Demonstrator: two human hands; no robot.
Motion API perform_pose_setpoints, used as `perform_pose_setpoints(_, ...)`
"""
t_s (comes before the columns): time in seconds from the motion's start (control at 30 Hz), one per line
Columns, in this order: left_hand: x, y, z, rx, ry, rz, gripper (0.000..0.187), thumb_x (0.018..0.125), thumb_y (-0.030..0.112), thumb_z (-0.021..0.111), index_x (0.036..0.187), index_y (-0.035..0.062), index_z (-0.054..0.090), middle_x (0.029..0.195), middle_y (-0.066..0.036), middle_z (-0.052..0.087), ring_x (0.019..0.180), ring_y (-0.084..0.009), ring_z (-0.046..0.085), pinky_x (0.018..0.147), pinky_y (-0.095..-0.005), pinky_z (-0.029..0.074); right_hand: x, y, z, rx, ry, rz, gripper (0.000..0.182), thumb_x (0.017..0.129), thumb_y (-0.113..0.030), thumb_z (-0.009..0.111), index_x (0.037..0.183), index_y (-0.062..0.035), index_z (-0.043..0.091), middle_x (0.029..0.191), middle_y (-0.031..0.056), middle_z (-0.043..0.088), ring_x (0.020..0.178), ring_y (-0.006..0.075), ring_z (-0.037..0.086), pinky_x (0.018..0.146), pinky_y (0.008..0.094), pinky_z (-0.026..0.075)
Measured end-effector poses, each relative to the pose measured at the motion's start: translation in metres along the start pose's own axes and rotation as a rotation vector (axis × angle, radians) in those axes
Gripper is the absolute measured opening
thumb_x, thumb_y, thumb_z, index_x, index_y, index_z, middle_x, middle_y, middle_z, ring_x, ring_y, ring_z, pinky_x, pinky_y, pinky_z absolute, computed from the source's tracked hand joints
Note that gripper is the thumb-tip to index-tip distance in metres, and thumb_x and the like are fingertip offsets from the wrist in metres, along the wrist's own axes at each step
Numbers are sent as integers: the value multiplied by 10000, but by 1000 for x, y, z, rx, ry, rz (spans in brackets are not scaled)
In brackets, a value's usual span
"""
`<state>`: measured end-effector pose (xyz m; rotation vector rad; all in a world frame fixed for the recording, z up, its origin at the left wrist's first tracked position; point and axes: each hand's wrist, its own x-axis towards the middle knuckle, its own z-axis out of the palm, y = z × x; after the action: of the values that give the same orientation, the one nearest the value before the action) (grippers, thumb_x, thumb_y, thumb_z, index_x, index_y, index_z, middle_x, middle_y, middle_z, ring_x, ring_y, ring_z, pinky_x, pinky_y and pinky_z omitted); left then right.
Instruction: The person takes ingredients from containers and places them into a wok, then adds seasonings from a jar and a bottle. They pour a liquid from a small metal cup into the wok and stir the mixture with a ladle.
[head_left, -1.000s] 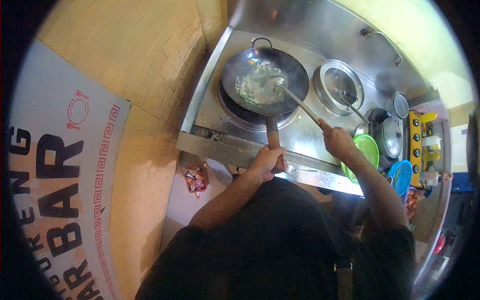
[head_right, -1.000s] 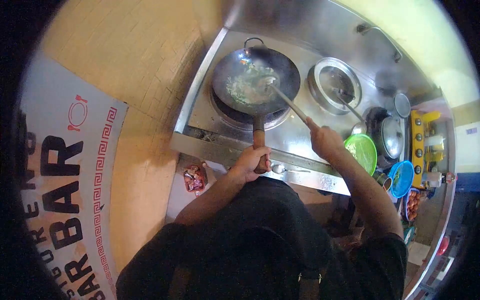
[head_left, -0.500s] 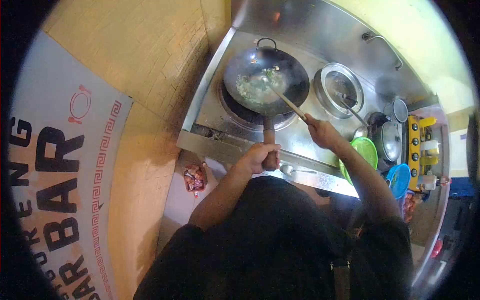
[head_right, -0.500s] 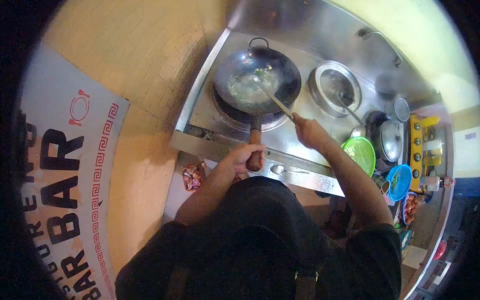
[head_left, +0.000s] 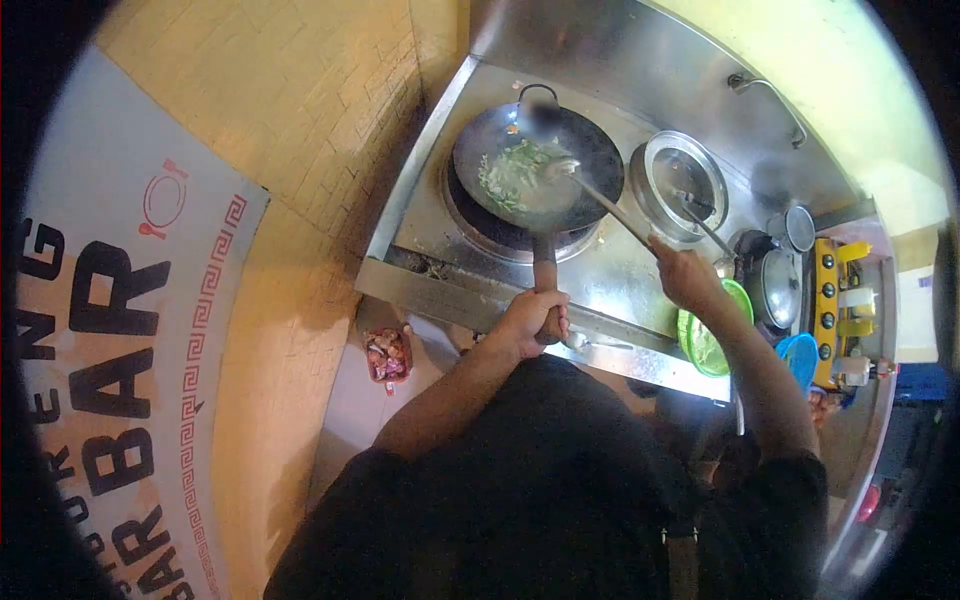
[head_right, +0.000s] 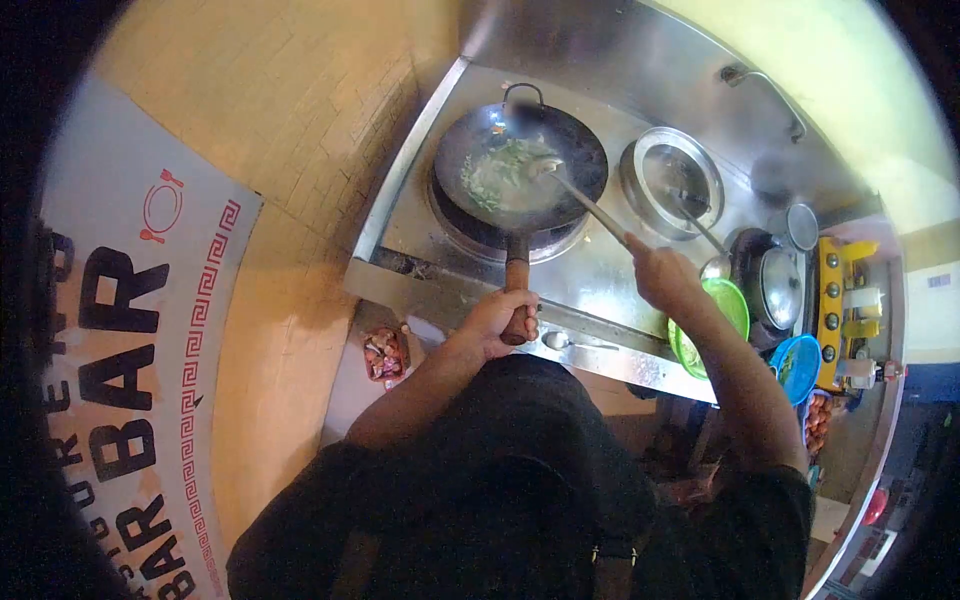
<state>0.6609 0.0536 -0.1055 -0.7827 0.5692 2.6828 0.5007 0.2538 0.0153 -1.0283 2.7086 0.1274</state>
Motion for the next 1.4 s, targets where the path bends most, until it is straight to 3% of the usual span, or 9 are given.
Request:
perform_pose_setpoints(0.17,6,-4,-16,-51,-49,-13,99,835,62,608,876,31,522,676,-38,523,513,-153,530,497,-314,479,41,-11,14,638,68,231,352,940,-192,428,1261,-83,523,780,273,632,602,321,650,539,447,524)
perform_pose_setpoints(0.3,8,-2,-16,-35,-45,14,90,845,65,601,875,38,521,675,-30,518,520,-148,530,488,-305,483,70,-12,36,1370,-223,373,386,952,-223,452,1309,-88,507,588,57,509,416,138,485,353,284,398)
perform_pose_setpoints(0.33,6,-1,-16,-19,-42,15,88,847,69,601,868,38,521,672,-30,520,516,-149,530,483,-306,483,60,-31,12,1351,-204,391,391,954,-246,475,1312,-93,508,576,-37,399,401,72,377,347,218,334)
perform_pose_setpoints(0.67,14,3,-23,29,-58,-51,114,842,93,623,788,45,535,627,-52,542,496,-185,551,487,-354,491,29,-46,14,111,-70,-60,408,902,-165,446,1297,-65,473,730,267,622,631,437,623,608,532,499)
perform_pose_setpoints(0.9,9,1,-17,21,-2,-31,112,861,104,606,810,43,527,635,-45,531,487,-160,526,472,-330,483,93,-33,47,337,361,-29,364,911,-174,443,1266,-136,516,780,293,618,677,444,626,646,521,514)
perform_pose_setpoints(1.0,17,1,-24,73,-17,-50,126,861,114,606,801,38,526,624,-52,532,479,-164,524,473,-337,487,94,-62,29,703,-11,83,349,913,-186,446,1248,-132,529,807,301,617,719,441,631,681,512,517)
perform_pose_setpoints(1.2,6,-5,-4,50,40,-45,137,809,93,609,714,29,535,589,-86,538,467,-215,542,450,-360,480,3,-71,-29,62,-271,107,413,919,-171,457,1313,-48,457,873,269,640,793,387,649,721,447,511)
perform_pose_setpoints(1.3,-12,-9,33,65,64,-8,144,805,87,603,702,21,528,584,-94,531,458,-227,530,446,-368,472,5,-35,-11,316,6,-128,441,923,-166,470,1354,-76,441,770,243,632,691,332,657,647,445,509)
perform_pose_setpoints(1.4,3,-4,19,17,40,-22,129,824,74,599,743,20,515,597,-68,508,479,-199,523,459,-358,473,-17,-53,-54,773,-269,179,475,935,-173,486,1397,-95,410,694,191,599,591,241,596,599,406,494)
